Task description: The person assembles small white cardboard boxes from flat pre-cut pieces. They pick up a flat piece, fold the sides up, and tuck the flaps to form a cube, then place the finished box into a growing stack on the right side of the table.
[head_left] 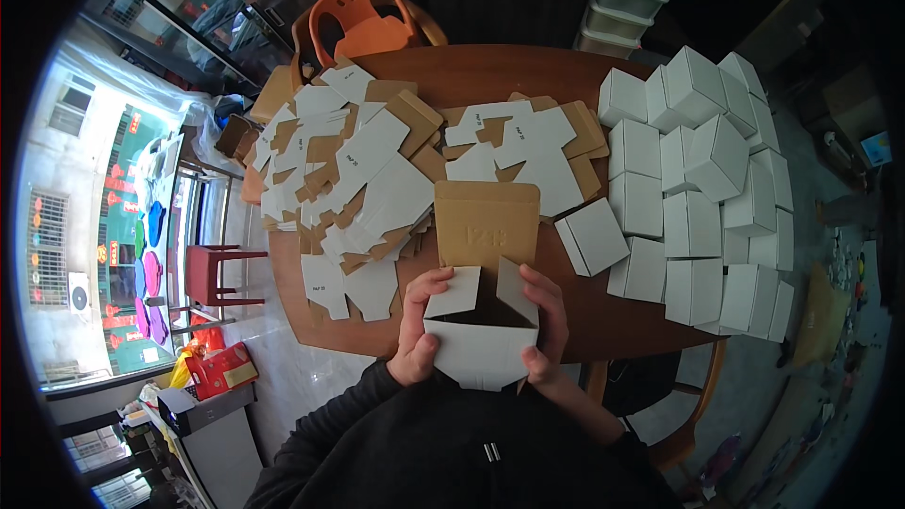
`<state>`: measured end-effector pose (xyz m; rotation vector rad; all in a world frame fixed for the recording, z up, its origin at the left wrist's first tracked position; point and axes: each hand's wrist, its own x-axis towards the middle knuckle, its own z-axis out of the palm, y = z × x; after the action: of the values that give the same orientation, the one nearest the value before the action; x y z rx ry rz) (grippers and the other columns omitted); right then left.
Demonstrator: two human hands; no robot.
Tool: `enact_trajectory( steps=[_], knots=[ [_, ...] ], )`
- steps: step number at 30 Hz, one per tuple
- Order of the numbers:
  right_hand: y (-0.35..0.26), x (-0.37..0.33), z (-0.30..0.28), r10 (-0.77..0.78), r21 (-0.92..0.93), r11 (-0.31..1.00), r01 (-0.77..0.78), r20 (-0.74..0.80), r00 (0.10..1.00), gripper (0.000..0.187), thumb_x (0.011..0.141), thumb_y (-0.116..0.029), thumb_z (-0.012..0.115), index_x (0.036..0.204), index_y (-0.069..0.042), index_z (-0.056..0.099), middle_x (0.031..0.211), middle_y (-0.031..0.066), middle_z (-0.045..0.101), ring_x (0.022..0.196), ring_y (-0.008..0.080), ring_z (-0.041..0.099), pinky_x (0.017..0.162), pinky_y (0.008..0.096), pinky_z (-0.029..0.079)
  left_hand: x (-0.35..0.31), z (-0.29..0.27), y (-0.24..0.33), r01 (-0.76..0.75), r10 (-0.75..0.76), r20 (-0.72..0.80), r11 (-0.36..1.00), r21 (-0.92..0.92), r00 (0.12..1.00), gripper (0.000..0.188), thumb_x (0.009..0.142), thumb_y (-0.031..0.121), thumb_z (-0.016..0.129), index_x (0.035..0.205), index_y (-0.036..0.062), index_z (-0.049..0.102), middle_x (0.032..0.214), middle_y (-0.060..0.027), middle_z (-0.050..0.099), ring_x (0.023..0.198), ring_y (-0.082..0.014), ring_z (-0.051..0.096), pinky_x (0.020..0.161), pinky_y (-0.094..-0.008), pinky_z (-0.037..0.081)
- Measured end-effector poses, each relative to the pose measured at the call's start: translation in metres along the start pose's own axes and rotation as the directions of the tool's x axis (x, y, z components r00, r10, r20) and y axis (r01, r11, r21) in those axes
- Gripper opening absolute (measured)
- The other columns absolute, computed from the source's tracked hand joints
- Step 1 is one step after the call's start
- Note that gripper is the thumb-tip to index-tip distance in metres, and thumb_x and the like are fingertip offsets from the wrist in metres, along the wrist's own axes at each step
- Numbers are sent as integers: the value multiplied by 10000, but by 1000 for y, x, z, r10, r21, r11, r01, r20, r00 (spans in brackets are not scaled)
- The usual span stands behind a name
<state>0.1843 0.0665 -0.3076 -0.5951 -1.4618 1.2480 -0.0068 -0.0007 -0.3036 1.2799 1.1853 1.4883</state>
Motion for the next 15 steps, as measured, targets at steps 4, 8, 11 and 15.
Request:
enact_trajectory(
  steps=[4, 8, 11, 15],
  knots=[
    [-5, 0, 0, -26, 8, 1000, 26, -4, 1000, 674, 864, -466, 630, 1311, 22, 502, 1421, 243, 428, 1307, 316, 432, 1062, 443, 366, -4, 4, -3, -35, 34, -34, 999, -38, 999, 705, 919, 553, 494, 1360, 14, 384, 1445, -223, 355, 1361, -322, 336, 1134, -458, 246],
    [-1, -2, -1, -12, 15, 1000, 12, -10, 1000, 660, 852, -464, 638, 1284, 19, 514, 1403, 245, 440, 1297, 318, 440, 1058, 450, 369, -6, 4, -5, -42, 42, -45, 999, -6, 998, 694, 923, 547, 495, 1357, 17, 387, 1439, -219, 363, 1355, -319, 348, 1132, -454, 253],
    [-2, -3, -1, -12, 4, 1000, 12, -13, 1000, 647, 843, -459, 642, 1267, 14, 523, 1395, 248, 444, 1287, 323, 445, 1051, 450, 373, -8, 5, -7, -54, 54, -57, 998, -9, 997, 681, 928, 540, 496, 1351, 17, 390, 1428, -217, 374, 1349, -316, 359, 1131, -451, 256],
    [0, -3, -1, -28, -7, 1000, 28, -19, 999, 634, 829, -458, 647, 1243, 9, 536, 1387, 251, 450, 1272, 330, 453, 1037, 449, 380, -8, 5, -4, -65, 64, -54, 998, -16, 997, 664, 931, 529, 501, 1342, 17, 396, 1417, -217, 383, 1346, -314, 363, 1129, -448, 260]
  ],
)
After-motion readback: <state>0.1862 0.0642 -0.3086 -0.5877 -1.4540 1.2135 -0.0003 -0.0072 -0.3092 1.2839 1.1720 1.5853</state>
